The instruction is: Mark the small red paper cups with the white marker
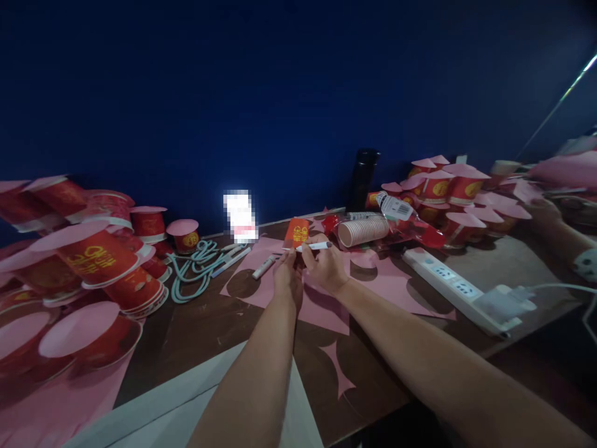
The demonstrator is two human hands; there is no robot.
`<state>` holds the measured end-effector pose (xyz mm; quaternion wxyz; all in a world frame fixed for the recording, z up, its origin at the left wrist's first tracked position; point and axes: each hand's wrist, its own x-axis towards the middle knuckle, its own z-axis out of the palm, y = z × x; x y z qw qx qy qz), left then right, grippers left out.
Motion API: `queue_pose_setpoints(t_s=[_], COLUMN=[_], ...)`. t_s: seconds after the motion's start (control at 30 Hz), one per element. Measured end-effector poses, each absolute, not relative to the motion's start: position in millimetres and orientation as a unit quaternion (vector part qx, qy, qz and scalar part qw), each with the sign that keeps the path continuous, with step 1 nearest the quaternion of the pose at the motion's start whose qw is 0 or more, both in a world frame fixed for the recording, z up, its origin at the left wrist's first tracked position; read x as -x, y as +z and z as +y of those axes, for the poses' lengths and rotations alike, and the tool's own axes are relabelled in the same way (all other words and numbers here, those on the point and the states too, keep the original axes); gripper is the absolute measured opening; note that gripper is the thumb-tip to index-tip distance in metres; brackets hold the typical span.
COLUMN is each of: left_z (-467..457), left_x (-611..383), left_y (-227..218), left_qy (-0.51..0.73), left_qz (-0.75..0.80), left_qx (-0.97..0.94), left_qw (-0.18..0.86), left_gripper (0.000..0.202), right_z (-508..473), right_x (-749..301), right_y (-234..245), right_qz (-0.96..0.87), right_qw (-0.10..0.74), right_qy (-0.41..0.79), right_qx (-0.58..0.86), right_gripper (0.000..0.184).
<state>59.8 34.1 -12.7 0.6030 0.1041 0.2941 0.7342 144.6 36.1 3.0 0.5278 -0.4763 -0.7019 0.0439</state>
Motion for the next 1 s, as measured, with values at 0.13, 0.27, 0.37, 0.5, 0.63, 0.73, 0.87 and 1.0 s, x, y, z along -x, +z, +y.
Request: queue_pose_setpoints(t_s=[0.13,0.27,0.37,0.5,0.63,0.73,0.87,1.0], left_z=[35.0,36.6,36.6,34.9,34.5,35.0,34.4,33.2], left_x=[-59.3,-58.2,-58.0,-58.5,-58.9,-58.7,-58.7,-59.0], left_y=[-14.8,-17.8,-18.3,-16.0,-14.7,-15.5,-15.8,-14.5], left_qy=[0.733,0.731,0.73,0.734,0.733,0.734,0.732,0.737], left_qz=[0.301,0.3,0.295,0.294,0.299,0.298,0.295,0.297], left_qx=[-0.105,-0.114,-0.123,-0.116,-0.112,-0.112,-0.119,-0.119], left_qw=[0.601,0.602,0.605,0.602,0.6,0.601,0.603,0.596], left_gripper=[0.008,0.005,0.002,0.006,0.005,0.006,0.006,0.006], right_z=[37.3,38.5,39.1,39.4,38.8,37.8,37.3,38.7], right_x=[-145.9,-146.9,-147.1,-146.9,-146.7,-146.7,-147.0,-146.9], right_y=[3.4,3.2,2.8,2.9,3.8,5.2,5.6,3.4], right_qz=[-0.701,-0.703,-0.702,-0.7,-0.698,-0.697,-0.696,-0.694], right_qw=[0.532,0.536,0.536,0.535,0.534,0.532,0.536,0.532], right_qy=[0.024,0.009,0.003,-0.005,-0.01,-0.009,-0.009,-0.011], right_qx=[0.475,0.468,0.468,0.473,0.477,0.481,0.478,0.485], right_gripper=[0.018,0.016,0.016,0.017,0.018,0.019,0.018,0.019])
